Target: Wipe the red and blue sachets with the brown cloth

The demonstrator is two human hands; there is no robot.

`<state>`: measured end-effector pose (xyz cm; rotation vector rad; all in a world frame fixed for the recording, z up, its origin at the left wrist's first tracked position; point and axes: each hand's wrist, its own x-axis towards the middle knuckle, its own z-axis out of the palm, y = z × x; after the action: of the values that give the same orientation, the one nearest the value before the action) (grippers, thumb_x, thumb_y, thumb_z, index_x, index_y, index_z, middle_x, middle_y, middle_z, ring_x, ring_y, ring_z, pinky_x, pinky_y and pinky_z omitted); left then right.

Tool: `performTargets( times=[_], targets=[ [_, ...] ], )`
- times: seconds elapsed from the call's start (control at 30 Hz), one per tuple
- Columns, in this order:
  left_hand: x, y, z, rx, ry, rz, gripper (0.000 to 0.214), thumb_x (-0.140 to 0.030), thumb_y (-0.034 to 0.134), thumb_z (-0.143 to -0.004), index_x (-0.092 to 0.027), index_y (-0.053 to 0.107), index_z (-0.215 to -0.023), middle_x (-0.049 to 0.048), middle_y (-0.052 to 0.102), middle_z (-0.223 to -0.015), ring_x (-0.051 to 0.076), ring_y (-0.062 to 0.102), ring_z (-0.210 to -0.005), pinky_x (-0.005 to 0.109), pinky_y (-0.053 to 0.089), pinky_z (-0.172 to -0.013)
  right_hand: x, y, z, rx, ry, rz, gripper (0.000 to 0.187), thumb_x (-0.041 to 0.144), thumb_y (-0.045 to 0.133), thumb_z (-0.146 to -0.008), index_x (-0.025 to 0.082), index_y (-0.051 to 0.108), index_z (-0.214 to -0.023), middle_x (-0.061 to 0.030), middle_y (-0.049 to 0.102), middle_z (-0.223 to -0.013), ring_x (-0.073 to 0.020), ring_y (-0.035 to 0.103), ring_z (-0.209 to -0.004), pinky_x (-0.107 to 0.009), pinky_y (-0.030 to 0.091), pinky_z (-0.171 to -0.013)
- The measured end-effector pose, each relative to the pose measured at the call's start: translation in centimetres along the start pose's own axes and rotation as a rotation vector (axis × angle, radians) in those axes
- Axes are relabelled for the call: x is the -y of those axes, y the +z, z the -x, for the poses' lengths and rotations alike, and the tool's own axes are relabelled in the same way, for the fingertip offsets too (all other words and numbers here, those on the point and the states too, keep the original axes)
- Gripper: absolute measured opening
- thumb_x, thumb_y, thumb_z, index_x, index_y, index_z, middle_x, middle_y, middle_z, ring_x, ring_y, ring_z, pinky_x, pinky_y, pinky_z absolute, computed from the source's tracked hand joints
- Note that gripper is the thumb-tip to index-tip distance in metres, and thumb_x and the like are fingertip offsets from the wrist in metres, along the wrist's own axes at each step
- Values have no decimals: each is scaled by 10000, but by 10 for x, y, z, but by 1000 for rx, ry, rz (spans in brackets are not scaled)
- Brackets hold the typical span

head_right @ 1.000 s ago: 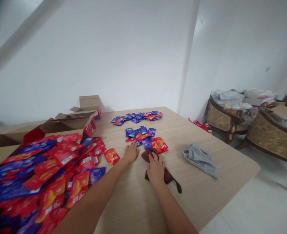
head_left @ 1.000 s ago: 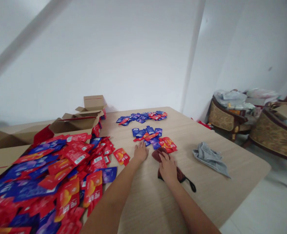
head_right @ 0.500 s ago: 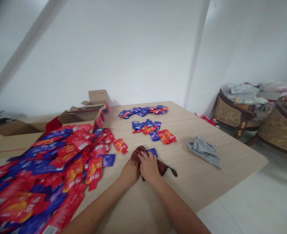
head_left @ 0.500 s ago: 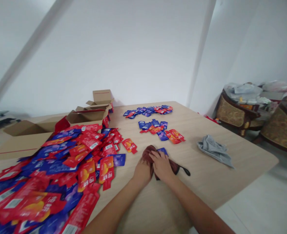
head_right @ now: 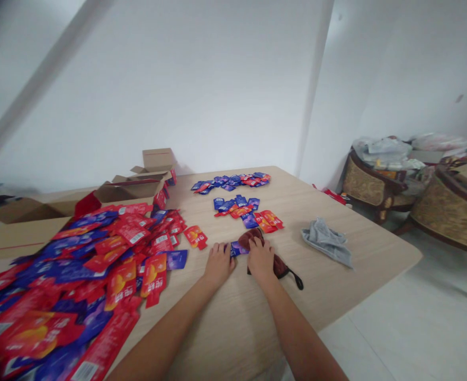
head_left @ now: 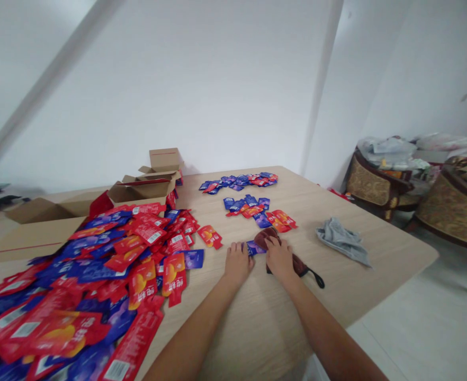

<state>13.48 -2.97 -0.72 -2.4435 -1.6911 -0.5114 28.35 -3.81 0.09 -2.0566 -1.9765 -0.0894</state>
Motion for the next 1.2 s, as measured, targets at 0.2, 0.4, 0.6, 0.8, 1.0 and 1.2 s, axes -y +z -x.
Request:
performTargets(
  times=[0.2, 0.4, 0.6, 0.8, 1.0, 1.2],
  targets=[
    [3, 0, -1, 26, 67, 7, 332, -297, 505, -794, -125, 579, -1068, 129, 518, -1068, 251, 419, -974, 380, 347, -865, 24, 2, 10, 20, -244, -131, 409, 209, 407, -829, 286, 533, -1211, 4, 437, -1342, -259, 329, -1173, -378, 270, -920],
    [0, 4, -4, -5, 8, -27, 288, -265, 474, -813, -76, 606, -985, 143, 526, -995, 250, 425, -955, 365, 375, -830, -4, 4, -11, -21, 41, -44, 427, 175, 389, -824, 255, 536, -1217, -39, 418, -1355, -269, 386, -1110, -393, 313, -860],
    [7, 5, -1, -22, -7, 27, 289, -226, 480, -823, -103, 573, -1068, 134, 523, -1011, 244, 429, -976, 359, 380, -851, -19, 11, -13, -97, 103, -38, 417, 189, 400, -810, 239, 567, -1189, -48, 455, -1324, -286, 408, -1073, -413, 332, -838],
    [12, 8, 0, -71, -89, 426, 254, -222, 348, -876, -143, 588, -842, 100, 566, -879, 192, 511, -868, 311, 408, -785, -33, 14, -15, -324, 52, -349, 494, 157, 314, -797, 210, 510, -1246, -34, 462, -1312, -220, 413, -1109, -380, 319, -932],
    [17, 12, -8, 198, -542, 1228, 335, -361, 276, -868, -190, 426, -622, -52, 401, -431, 76, 326, -329, 204, 268, -378, -2, 1, 2, -300, -248, -407, 561, 134, 338, -771, 277, 441, -1304, 15, 391, -1372, -208, 329, -1196, -385, 256, -995],
    [30, -5, -10, 460, -574, 1436, 197, -337, 440, -751, -195, 383, -627, -99, 307, -408, 41, 246, -305, 165, 160, -332, 21, -1, -3, 60, -299, -170, 566, 102, 376, -781, 331, 446, -1294, 39, 424, -1356, -224, 345, -1139, -359, 298, -894]
  ],
)
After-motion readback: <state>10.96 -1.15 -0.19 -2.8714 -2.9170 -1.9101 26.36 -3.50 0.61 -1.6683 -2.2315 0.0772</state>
